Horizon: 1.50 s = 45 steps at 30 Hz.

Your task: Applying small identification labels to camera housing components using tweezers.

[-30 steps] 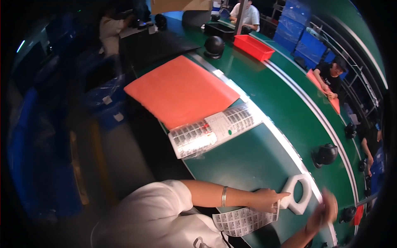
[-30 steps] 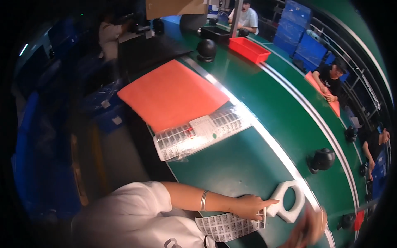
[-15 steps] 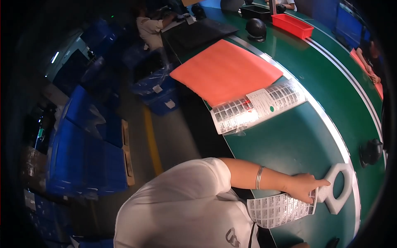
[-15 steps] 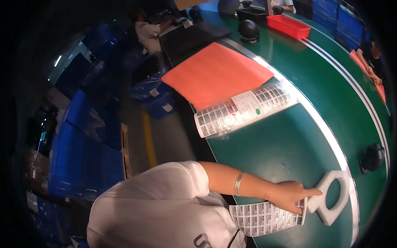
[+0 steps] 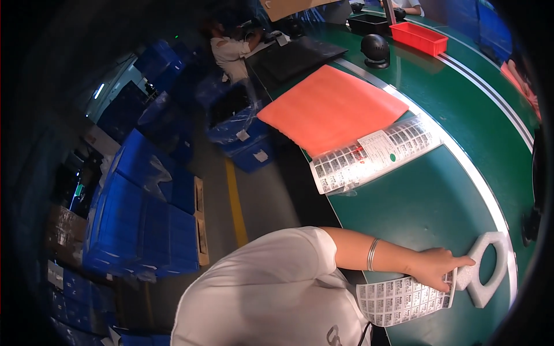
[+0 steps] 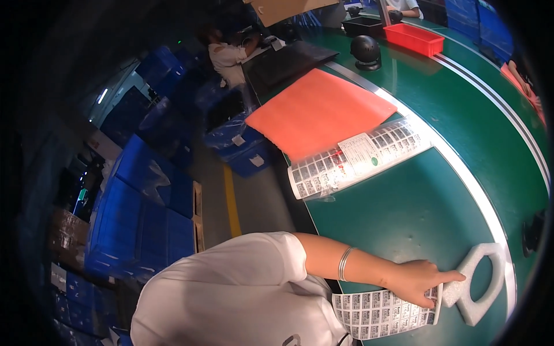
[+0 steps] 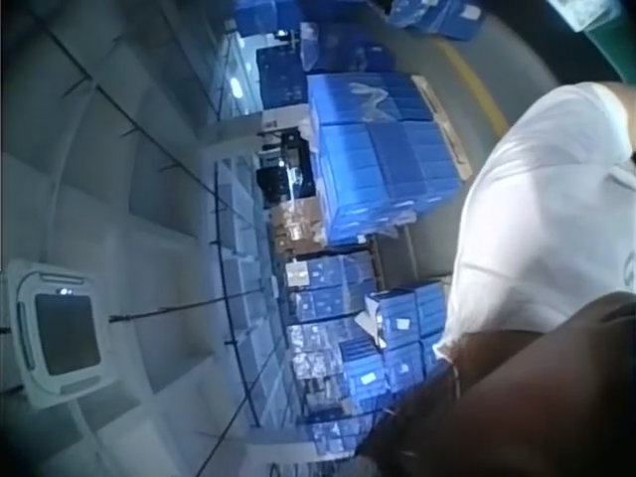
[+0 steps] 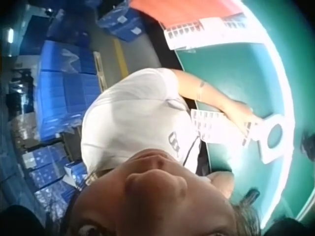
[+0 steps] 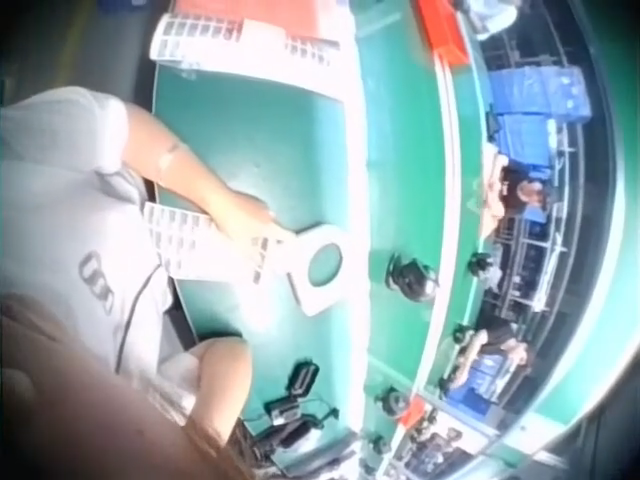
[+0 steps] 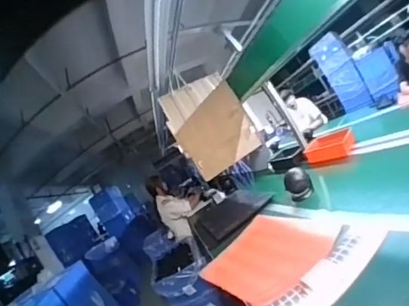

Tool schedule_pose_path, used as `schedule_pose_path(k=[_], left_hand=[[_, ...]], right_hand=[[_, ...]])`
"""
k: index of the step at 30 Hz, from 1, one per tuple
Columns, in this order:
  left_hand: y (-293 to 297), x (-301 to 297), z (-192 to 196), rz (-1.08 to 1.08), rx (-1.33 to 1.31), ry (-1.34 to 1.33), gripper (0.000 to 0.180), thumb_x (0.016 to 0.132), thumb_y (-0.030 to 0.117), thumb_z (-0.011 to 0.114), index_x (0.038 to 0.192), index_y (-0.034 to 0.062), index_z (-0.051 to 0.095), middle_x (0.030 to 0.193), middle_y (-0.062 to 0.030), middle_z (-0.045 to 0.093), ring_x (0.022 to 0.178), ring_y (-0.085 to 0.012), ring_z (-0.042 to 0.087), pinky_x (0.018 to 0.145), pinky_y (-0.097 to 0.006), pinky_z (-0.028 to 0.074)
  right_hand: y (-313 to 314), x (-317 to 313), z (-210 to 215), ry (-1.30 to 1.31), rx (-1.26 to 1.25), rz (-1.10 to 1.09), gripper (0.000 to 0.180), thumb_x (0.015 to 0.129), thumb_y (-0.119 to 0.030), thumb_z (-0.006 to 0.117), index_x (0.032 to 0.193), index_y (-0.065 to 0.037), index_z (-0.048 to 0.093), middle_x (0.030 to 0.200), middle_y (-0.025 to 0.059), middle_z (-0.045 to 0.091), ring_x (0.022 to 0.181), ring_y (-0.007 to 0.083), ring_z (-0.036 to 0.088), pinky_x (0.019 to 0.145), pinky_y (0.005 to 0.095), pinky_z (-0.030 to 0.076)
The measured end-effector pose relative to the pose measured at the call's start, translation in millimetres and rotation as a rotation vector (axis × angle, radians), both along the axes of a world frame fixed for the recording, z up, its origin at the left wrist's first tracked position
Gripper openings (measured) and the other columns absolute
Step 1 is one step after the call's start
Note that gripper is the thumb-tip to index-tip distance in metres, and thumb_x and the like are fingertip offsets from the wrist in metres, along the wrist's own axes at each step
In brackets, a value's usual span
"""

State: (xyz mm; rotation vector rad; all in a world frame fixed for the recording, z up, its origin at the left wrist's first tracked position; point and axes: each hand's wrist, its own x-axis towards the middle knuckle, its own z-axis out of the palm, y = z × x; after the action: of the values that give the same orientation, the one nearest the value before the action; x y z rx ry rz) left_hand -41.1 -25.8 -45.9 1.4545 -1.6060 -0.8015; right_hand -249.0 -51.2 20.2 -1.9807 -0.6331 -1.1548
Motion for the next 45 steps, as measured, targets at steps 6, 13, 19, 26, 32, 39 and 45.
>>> schedule_pose_path(k=[6, 13, 19, 26, 32, 39, 45], left_hand=[[-1.3, -0.3, -2.1, 0.006, 0.004, -0.018, 0.082, 0.072, 0.017, 0.069, 0.144, 0.0054, 0.031, 0.069, -0.0162, 0.064, 0.065, -0.0343, 0.064, 0.061, -0.042, 0.051], [0.0, -0.1, -1.8, -0.003, 0.021, -0.001, 0.083, 0.072, 0.017, 0.069, 0.144, 0.0051, 0.031, 0.069, -0.0165, 0.064, 0.064, -0.0345, 0.064, 0.061, -0.041, 0.051], [-1.8, -0.5, -4.0, -0.002, 0.027, -0.024, 0.083, 0.072, 0.017, 0.069, 0.144, 0.0047, 0.031, 0.071, -0.0172, 0.065, 0.065, -0.0352, 0.065, 0.063, -0.042, 0.052], [-5.0, -0.5, 1.2, -0.014, 0.029, -0.014, 0.083, 0.072, 0.017, 0.069, 0.145, 0.0075, 0.031, 0.072, -0.0175, 0.065, 0.067, -0.0361, 0.065, 0.065, -0.042, 0.052], [-4.4, 0.1, 4.3, -0.031, 0.070, -0.005, 0.084, 0.072, 0.017, 0.070, 0.146, 0.0088, 0.030, 0.072, -0.0167, 0.065, 0.067, -0.0350, 0.065, 0.065, -0.042, 0.052], [-2.0, 0.4, -2.0, -0.024, 0.058, 0.000, 0.083, 0.073, 0.019, 0.069, 0.146, 0.0093, 0.030, 0.070, -0.0137, 0.064, 0.063, -0.0333, 0.064, 0.062, -0.042, 0.051], [0.3, -0.4, 2.1, -0.018, 0.039, -0.051, 0.081, 0.074, 0.021, 0.070, 0.145, 0.0096, 0.032, 0.071, -0.0120, 0.065, 0.062, -0.0320, 0.064, 0.061, -0.041, 0.050]], right_hand=[[-0.5, 6.0, -3.2, 0.025, 0.017, 0.080, 0.027, 0.079, -0.021, 0.063, 0.059, -0.003, 0.061, 0.050, 0.0000, 0.053, 0.040, 0.0232, 0.051, 0.037, 0.0322, 0.037], [1.2, 12.7, -6.3, 0.051, 0.024, 0.175, 0.026, 0.078, -0.021, 0.065, 0.059, -0.003, 0.061, 0.051, -0.0014, 0.053, 0.040, 0.0229, 0.051, 0.037, 0.0316, 0.037], [-1.4, 15.6, -7.6, 0.086, 0.025, 0.255, 0.025, 0.077, -0.021, 0.066, 0.059, -0.004, 0.061, 0.051, -0.0025, 0.054, 0.040, 0.0226, 0.051, 0.037, 0.0311, 0.037], [-7.5, 18.6, -5.0, 0.133, 0.007, 0.336, 0.024, 0.075, -0.021, 0.068, 0.059, -0.004, 0.061, 0.052, -0.0038, 0.055, 0.040, 0.0223, 0.051, 0.036, 0.0305, 0.037], [-16.0, 18.5, -2.3, 0.184, -0.012, 0.411, 0.024, 0.074, -0.021, 0.069, 0.059, -0.004, 0.061, 0.052, -0.0049, 0.055, 0.040, 0.0220, 0.051, 0.036, 0.0300, 0.037], [-19.8, 25.4, 5.3, 0.243, -0.054, 0.512, 0.023, 0.072, -0.021, 0.071, 0.060, -0.004, 0.062, 0.053, -0.0063, 0.056, 0.040, 0.0217, 0.051, 0.036, 0.0295, 0.037], [-17.1, 33.4, 8.3, 0.292, -0.078, 0.616, 0.023, 0.071, -0.021, 0.072, 0.060, -0.004, 0.062, 0.053, -0.0074, 0.057, 0.039, 0.0215, 0.051, 0.036, 0.0290, 0.037]])
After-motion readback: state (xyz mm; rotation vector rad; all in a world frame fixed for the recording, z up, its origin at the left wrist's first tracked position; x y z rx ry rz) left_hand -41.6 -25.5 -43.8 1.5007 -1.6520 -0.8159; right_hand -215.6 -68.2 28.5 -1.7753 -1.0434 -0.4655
